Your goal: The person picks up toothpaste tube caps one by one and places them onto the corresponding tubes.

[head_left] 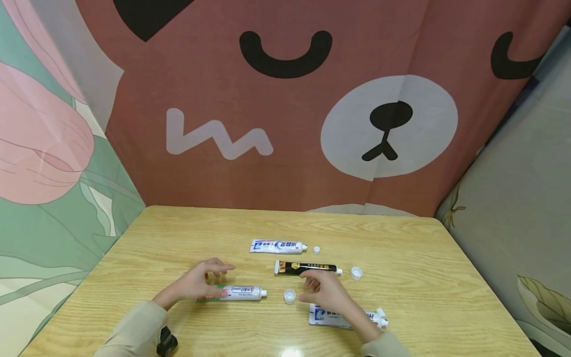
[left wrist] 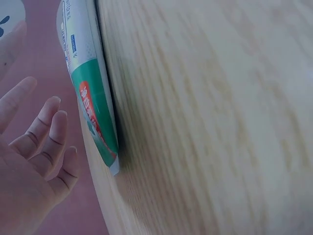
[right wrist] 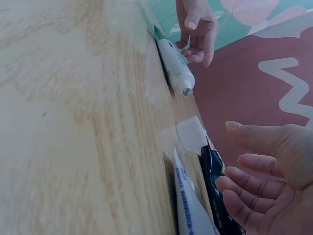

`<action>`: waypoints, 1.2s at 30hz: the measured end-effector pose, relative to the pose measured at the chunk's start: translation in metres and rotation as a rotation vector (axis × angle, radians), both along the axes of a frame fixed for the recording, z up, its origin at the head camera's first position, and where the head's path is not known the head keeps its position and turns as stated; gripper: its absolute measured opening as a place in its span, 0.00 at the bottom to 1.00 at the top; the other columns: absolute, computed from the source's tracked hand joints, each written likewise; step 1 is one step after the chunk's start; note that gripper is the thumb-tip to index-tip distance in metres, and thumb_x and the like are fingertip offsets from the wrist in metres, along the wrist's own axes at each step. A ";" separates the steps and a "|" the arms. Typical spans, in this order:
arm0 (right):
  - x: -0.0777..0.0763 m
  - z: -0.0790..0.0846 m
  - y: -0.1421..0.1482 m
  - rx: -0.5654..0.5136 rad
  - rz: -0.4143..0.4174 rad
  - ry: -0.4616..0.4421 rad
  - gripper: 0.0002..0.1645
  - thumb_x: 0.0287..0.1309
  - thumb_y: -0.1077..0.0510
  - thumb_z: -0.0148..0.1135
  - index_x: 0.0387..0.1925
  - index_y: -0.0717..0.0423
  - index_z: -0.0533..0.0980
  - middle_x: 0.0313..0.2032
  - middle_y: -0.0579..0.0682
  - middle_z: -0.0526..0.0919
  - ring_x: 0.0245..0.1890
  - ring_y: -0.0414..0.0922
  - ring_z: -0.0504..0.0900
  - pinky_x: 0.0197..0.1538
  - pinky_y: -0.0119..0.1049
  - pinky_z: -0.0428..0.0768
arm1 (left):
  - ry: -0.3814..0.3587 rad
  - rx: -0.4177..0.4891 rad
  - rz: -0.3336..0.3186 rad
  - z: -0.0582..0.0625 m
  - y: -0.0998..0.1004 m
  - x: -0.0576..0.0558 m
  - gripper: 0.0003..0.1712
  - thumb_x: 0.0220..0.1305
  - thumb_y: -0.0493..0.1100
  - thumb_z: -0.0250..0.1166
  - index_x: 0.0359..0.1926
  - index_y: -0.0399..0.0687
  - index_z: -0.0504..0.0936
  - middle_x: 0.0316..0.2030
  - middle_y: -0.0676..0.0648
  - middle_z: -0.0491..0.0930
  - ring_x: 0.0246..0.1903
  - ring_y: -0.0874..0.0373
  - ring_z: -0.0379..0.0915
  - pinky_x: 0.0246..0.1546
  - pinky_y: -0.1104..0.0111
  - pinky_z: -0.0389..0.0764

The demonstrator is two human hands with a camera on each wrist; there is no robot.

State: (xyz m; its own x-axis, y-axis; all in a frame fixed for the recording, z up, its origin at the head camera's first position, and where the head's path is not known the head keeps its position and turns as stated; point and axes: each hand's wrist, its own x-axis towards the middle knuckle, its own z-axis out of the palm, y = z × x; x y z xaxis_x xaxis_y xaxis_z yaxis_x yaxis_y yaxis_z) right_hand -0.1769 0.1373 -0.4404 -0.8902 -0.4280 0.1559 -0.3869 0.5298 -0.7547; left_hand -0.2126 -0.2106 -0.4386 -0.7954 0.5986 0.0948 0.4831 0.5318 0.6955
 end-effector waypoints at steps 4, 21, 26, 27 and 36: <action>-0.001 -0.002 -0.003 0.018 0.007 0.006 0.29 0.39 0.60 0.73 0.45 0.68 0.74 0.31 0.53 0.78 0.26 0.40 0.76 0.31 0.28 0.75 | -0.023 -0.009 0.005 0.000 0.000 0.000 0.35 0.45 0.51 0.72 0.54 0.39 0.75 0.40 0.45 0.75 0.37 0.51 0.69 0.33 0.65 0.68; -0.005 -0.013 -0.019 0.089 0.034 0.053 0.28 0.34 0.59 0.75 0.42 0.67 0.77 0.25 0.47 0.76 0.22 0.35 0.70 0.26 0.27 0.71 | -0.072 0.001 -0.032 -0.004 0.000 0.000 0.35 0.48 0.49 0.71 0.55 0.38 0.73 0.40 0.45 0.74 0.34 0.53 0.67 0.33 0.64 0.68; -0.006 -0.014 -0.023 0.109 0.047 0.051 0.27 0.34 0.60 0.75 0.41 0.66 0.78 0.24 0.44 0.75 0.21 0.33 0.68 0.26 0.26 0.70 | -0.083 -0.005 -0.036 -0.002 0.001 -0.001 0.36 0.47 0.48 0.71 0.56 0.38 0.73 0.39 0.45 0.74 0.35 0.53 0.68 0.35 0.63 0.69; -0.006 -0.014 -0.024 0.111 0.046 0.048 0.27 0.33 0.60 0.75 0.40 0.66 0.78 0.24 0.44 0.75 0.21 0.32 0.68 0.26 0.26 0.70 | -0.082 -0.008 -0.038 -0.001 0.001 -0.001 0.36 0.47 0.48 0.71 0.56 0.37 0.72 0.39 0.45 0.74 0.35 0.53 0.68 0.35 0.62 0.69; -0.006 -0.015 -0.029 0.112 0.026 0.036 0.19 0.31 0.62 0.74 0.32 0.60 0.80 0.20 0.41 0.74 0.20 0.31 0.67 0.26 0.26 0.69 | -0.100 -0.032 -0.045 -0.002 0.003 0.001 0.37 0.47 0.48 0.72 0.58 0.38 0.71 0.39 0.47 0.73 0.37 0.53 0.68 0.38 0.61 0.70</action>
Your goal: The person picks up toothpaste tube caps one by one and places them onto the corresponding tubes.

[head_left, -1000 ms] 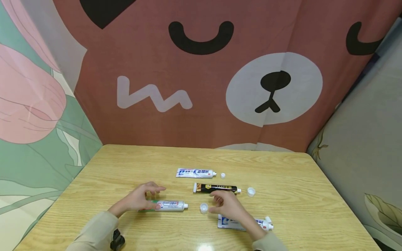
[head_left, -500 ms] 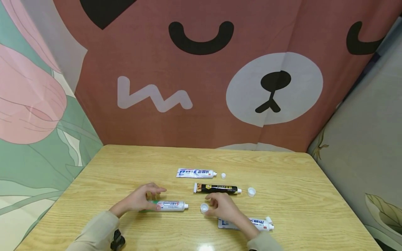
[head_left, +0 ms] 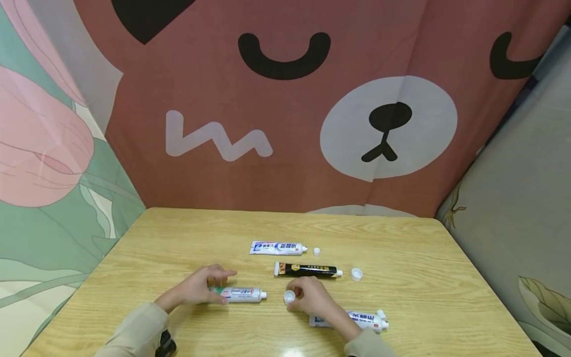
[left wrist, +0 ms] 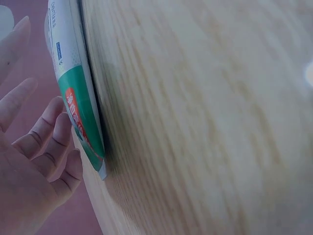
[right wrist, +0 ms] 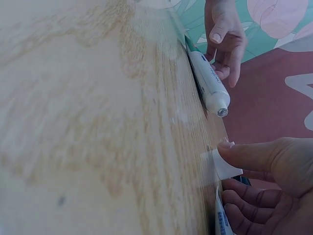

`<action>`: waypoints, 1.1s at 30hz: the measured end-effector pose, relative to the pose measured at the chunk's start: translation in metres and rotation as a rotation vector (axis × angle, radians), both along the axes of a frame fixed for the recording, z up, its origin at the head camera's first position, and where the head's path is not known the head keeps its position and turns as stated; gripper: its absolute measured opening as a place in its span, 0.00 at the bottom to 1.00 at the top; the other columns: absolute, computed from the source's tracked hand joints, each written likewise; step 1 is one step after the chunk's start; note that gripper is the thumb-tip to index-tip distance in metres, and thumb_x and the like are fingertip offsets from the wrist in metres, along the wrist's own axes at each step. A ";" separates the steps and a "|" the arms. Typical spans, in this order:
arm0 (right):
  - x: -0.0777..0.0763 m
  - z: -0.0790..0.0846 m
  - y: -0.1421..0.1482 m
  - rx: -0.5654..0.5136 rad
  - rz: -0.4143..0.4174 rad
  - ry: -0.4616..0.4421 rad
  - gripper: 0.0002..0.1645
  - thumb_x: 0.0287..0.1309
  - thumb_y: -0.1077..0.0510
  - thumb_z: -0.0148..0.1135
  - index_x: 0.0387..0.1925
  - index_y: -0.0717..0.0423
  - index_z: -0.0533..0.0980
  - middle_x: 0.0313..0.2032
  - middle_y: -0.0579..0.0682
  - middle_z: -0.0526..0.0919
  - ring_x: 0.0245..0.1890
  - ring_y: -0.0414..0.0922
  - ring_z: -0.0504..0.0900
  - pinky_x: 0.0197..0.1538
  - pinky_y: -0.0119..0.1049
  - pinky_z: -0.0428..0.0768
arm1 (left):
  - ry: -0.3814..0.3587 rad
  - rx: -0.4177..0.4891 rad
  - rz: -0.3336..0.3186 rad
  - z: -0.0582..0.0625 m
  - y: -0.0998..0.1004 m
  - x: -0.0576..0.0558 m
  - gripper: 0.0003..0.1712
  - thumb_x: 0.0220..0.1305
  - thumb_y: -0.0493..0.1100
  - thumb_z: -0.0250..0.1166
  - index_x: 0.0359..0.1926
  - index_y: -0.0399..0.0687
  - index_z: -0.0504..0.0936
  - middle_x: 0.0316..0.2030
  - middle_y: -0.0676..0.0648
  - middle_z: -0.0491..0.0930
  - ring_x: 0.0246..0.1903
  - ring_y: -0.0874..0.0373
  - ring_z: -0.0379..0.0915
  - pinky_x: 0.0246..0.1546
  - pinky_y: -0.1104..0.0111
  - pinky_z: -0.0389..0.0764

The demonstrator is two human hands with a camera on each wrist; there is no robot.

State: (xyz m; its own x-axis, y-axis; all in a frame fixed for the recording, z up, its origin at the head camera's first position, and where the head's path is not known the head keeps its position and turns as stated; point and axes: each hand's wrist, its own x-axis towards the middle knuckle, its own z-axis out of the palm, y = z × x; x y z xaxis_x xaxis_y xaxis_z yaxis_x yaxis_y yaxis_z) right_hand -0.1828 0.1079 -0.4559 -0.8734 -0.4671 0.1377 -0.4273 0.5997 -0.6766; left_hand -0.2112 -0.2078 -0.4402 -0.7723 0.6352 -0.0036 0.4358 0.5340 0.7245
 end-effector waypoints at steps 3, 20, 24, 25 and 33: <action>0.000 0.000 0.000 0.001 -0.005 -0.004 0.16 0.31 0.62 0.74 0.30 0.58 0.80 0.20 0.41 0.74 0.20 0.31 0.67 0.26 0.26 0.68 | -0.010 -0.007 -0.002 0.000 0.001 0.000 0.38 0.47 0.49 0.72 0.58 0.38 0.71 0.39 0.47 0.73 0.38 0.53 0.68 0.40 0.59 0.70; 0.002 0.002 0.000 0.004 -0.009 -0.021 0.16 0.32 0.61 0.74 0.29 0.57 0.80 0.21 0.40 0.75 0.20 0.32 0.67 0.26 0.27 0.68 | 0.055 -0.081 -0.029 -0.006 -0.003 0.003 0.35 0.40 0.49 0.74 0.52 0.41 0.78 0.38 0.55 0.73 0.35 0.62 0.66 0.36 0.71 0.67; 0.002 0.002 0.001 0.006 -0.006 -0.022 0.15 0.33 0.61 0.74 0.29 0.57 0.80 0.21 0.40 0.75 0.20 0.32 0.67 0.26 0.27 0.68 | 0.077 -0.107 -0.019 -0.006 -0.002 0.002 0.30 0.40 0.44 0.75 0.49 0.40 0.80 0.37 0.55 0.73 0.34 0.62 0.66 0.34 0.72 0.67; 0.002 0.003 0.001 0.007 -0.006 -0.022 0.15 0.33 0.61 0.74 0.29 0.57 0.80 0.21 0.40 0.75 0.20 0.32 0.67 0.26 0.27 0.68 | 0.084 -0.119 -0.014 -0.006 -0.001 0.002 0.29 0.41 0.43 0.74 0.48 0.41 0.80 0.37 0.56 0.73 0.34 0.63 0.66 0.34 0.72 0.67; 0.003 0.005 0.001 0.007 -0.001 -0.037 0.15 0.33 0.61 0.74 0.30 0.56 0.80 0.21 0.40 0.75 0.20 0.32 0.67 0.26 0.27 0.68 | 0.136 -0.168 -0.012 -0.007 0.001 0.001 0.24 0.41 0.40 0.73 0.44 0.40 0.82 0.36 0.57 0.75 0.36 0.62 0.69 0.38 0.69 0.69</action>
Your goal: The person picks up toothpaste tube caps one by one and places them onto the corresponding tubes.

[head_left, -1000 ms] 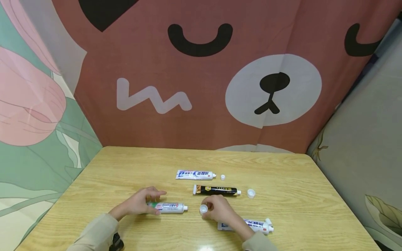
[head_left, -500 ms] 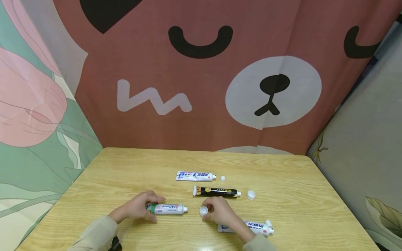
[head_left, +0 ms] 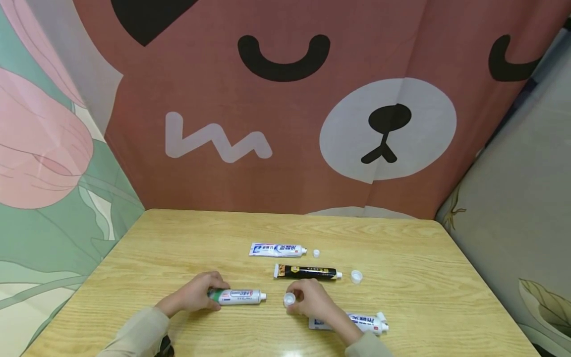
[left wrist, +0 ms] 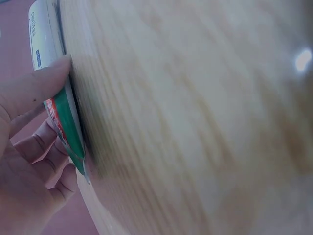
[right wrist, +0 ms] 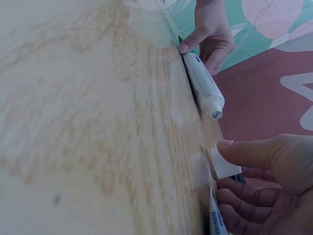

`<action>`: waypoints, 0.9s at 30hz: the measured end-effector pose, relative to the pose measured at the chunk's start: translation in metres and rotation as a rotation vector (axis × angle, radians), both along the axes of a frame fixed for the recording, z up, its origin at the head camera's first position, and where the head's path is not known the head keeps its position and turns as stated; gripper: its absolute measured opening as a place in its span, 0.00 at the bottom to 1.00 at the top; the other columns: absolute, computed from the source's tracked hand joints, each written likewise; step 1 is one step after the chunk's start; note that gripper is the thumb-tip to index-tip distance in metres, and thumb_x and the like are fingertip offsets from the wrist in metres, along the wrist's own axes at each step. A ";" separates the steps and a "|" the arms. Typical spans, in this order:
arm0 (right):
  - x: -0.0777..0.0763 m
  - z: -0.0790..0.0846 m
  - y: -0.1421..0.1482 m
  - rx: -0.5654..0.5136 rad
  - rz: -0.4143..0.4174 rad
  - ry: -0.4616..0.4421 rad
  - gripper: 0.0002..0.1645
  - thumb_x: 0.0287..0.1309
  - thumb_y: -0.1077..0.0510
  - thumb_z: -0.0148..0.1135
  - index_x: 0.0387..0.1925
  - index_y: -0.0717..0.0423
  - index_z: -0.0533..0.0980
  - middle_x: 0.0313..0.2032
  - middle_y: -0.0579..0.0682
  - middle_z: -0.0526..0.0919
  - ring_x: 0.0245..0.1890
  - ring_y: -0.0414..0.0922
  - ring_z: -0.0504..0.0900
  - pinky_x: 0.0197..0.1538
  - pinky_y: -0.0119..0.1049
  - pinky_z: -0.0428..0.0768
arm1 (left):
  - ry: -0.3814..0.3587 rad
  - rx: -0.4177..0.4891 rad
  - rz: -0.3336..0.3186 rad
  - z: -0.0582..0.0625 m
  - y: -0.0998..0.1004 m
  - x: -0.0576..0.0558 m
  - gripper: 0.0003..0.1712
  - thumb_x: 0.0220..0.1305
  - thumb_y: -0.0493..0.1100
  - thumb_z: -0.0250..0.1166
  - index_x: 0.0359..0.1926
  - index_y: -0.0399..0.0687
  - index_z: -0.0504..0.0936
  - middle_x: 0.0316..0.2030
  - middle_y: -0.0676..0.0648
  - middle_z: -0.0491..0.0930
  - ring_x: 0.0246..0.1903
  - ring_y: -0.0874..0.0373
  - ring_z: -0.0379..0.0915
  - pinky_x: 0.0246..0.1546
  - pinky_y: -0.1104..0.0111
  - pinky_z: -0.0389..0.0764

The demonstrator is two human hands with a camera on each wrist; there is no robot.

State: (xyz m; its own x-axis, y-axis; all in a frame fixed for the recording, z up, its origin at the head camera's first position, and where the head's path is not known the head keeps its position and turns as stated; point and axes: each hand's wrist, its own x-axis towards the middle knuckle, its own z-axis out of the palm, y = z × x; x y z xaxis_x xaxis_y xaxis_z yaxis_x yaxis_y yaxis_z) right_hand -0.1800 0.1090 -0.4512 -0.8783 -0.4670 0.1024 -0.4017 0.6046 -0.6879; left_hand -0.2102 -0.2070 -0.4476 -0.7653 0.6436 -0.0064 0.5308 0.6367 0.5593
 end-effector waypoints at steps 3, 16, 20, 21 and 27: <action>0.000 -0.001 0.001 -0.008 0.007 0.014 0.15 0.33 0.61 0.74 0.30 0.57 0.80 0.21 0.40 0.74 0.20 0.32 0.67 0.25 0.27 0.68 | 0.011 0.002 -0.001 -0.001 0.000 0.000 0.21 0.41 0.40 0.73 0.42 0.42 0.83 0.34 0.59 0.74 0.34 0.64 0.68 0.37 0.70 0.70; 0.000 0.002 0.004 -0.036 -0.013 -0.029 0.16 0.37 0.62 0.72 0.32 0.57 0.77 0.26 0.42 0.78 0.25 0.35 0.72 0.30 0.29 0.72 | -0.043 0.053 -0.040 -0.003 -0.004 -0.001 0.17 0.50 0.43 0.69 0.42 0.46 0.78 0.38 0.56 0.73 0.37 0.64 0.68 0.39 0.69 0.70; 0.000 0.004 0.005 -0.038 -0.003 -0.027 0.15 0.38 0.63 0.72 0.32 0.56 0.77 0.27 0.43 0.78 0.25 0.35 0.72 0.31 0.28 0.72 | -0.063 0.067 -0.038 -0.003 -0.005 -0.002 0.17 0.51 0.44 0.69 0.42 0.48 0.77 0.38 0.57 0.73 0.38 0.64 0.68 0.39 0.69 0.70; 0.000 0.004 0.005 -0.043 0.001 -0.028 0.15 0.38 0.63 0.72 0.32 0.56 0.77 0.27 0.43 0.78 0.25 0.35 0.73 0.31 0.28 0.72 | -0.066 0.070 -0.035 -0.003 -0.005 -0.002 0.17 0.51 0.44 0.69 0.42 0.48 0.77 0.38 0.57 0.73 0.37 0.64 0.68 0.39 0.69 0.70; 0.000 0.003 0.008 -0.075 0.004 -0.028 0.17 0.39 0.61 0.72 0.35 0.59 0.78 0.28 0.45 0.79 0.24 0.35 0.73 0.29 0.28 0.73 | -0.068 0.084 -0.021 0.002 -0.006 -0.001 0.16 0.52 0.45 0.68 0.43 0.49 0.77 0.39 0.57 0.73 0.38 0.64 0.68 0.40 0.69 0.69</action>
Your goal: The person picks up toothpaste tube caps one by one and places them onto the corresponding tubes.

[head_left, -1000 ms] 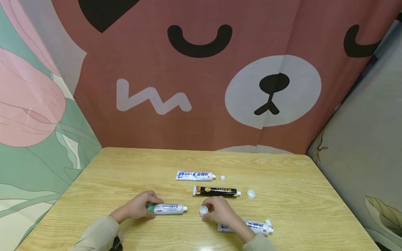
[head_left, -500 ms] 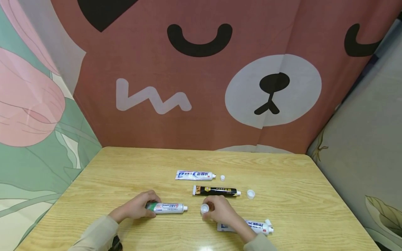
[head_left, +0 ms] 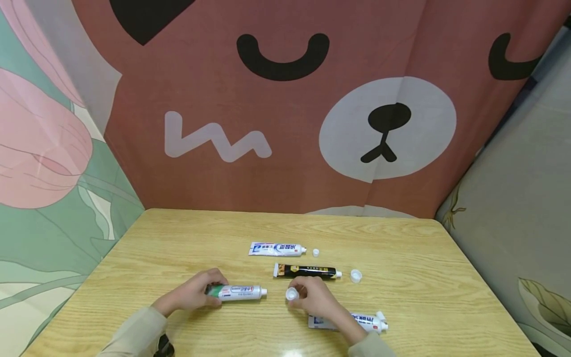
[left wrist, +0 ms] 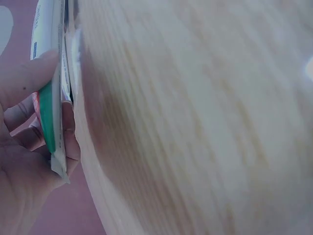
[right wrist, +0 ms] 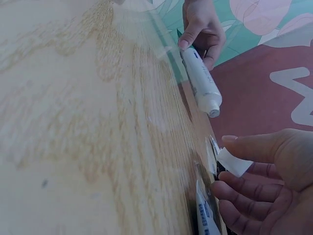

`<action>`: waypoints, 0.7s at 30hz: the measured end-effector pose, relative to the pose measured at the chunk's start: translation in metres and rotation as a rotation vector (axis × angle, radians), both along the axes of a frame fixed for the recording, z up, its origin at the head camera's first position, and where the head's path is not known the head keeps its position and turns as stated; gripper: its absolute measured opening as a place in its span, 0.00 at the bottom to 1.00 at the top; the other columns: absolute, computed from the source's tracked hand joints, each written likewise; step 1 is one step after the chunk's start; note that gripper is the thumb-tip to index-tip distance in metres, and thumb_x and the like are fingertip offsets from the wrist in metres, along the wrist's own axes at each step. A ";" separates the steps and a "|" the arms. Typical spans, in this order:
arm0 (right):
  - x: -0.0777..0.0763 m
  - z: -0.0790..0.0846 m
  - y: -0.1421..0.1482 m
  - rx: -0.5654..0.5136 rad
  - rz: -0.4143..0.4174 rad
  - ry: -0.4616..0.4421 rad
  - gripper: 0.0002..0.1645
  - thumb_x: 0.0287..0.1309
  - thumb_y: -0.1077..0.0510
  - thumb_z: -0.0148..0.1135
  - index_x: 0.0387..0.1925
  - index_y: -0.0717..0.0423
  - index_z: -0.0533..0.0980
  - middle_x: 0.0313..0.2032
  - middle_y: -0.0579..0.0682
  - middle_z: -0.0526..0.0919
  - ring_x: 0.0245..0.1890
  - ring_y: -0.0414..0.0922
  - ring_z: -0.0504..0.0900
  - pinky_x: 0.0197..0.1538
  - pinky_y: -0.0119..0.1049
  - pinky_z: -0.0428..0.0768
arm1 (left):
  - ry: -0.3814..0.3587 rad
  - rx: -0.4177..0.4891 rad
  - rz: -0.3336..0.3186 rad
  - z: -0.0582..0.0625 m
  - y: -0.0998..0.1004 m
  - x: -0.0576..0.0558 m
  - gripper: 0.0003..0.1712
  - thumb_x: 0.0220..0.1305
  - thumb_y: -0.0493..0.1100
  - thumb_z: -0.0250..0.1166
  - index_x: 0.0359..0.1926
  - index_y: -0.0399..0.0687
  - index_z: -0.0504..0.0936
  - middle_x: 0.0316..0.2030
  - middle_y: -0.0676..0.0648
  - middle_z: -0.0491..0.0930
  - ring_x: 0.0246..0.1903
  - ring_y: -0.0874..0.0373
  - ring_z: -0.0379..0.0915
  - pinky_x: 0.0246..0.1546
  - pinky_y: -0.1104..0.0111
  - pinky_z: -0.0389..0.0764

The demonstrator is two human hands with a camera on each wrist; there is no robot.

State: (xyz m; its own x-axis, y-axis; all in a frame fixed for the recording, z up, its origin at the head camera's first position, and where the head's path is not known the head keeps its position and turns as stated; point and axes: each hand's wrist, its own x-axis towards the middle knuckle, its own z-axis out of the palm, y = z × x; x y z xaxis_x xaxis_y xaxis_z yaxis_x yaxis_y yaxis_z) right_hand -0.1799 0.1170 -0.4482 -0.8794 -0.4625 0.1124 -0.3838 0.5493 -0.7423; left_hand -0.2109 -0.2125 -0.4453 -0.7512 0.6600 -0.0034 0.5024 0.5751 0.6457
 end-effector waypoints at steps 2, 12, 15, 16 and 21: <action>0.001 0.001 0.000 -0.004 -0.008 0.000 0.18 0.39 0.60 0.72 0.37 0.59 0.78 0.28 0.44 0.78 0.24 0.35 0.72 0.29 0.28 0.72 | 0.003 0.001 0.008 0.001 0.000 0.000 0.16 0.52 0.45 0.68 0.43 0.50 0.78 0.39 0.57 0.73 0.38 0.64 0.68 0.41 0.69 0.69; 0.001 0.002 0.000 -0.054 -0.012 0.019 0.21 0.41 0.58 0.71 0.39 0.63 0.78 0.29 0.46 0.78 0.25 0.36 0.73 0.30 0.28 0.73 | 0.030 0.028 0.011 0.004 0.003 0.002 0.16 0.53 0.43 0.68 0.44 0.49 0.78 0.40 0.56 0.73 0.39 0.63 0.68 0.41 0.69 0.69; 0.001 0.003 -0.001 -0.065 -0.007 0.019 0.22 0.42 0.59 0.70 0.42 0.65 0.77 0.30 0.48 0.80 0.25 0.36 0.74 0.29 0.28 0.74 | 0.043 0.048 0.005 0.004 0.005 0.003 0.16 0.52 0.42 0.68 0.43 0.49 0.79 0.40 0.56 0.73 0.39 0.63 0.68 0.40 0.69 0.69; 0.000 0.004 -0.002 -0.061 -0.012 0.017 0.23 0.43 0.59 0.70 0.42 0.65 0.77 0.30 0.48 0.80 0.25 0.36 0.73 0.29 0.28 0.74 | 0.045 0.053 0.004 0.005 0.006 0.002 0.16 0.52 0.42 0.68 0.43 0.49 0.79 0.40 0.56 0.73 0.39 0.63 0.68 0.40 0.70 0.69; -0.001 0.004 -0.006 -0.058 -0.054 0.018 0.20 0.42 0.57 0.71 0.39 0.61 0.77 0.31 0.46 0.78 0.27 0.36 0.73 0.32 0.28 0.74 | 0.049 0.072 0.005 0.006 0.009 0.002 0.17 0.52 0.43 0.68 0.45 0.48 0.79 0.40 0.56 0.73 0.39 0.63 0.68 0.40 0.70 0.69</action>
State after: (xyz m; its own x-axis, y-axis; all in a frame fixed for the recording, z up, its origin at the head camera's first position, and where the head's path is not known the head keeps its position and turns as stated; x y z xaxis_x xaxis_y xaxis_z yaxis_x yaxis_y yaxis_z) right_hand -0.1810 0.1112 -0.4439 -0.9006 -0.4064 0.1539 -0.3684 0.5261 -0.7665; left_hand -0.2088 -0.2040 -0.4388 -0.7529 0.6531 0.0813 0.5316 0.5306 0.6602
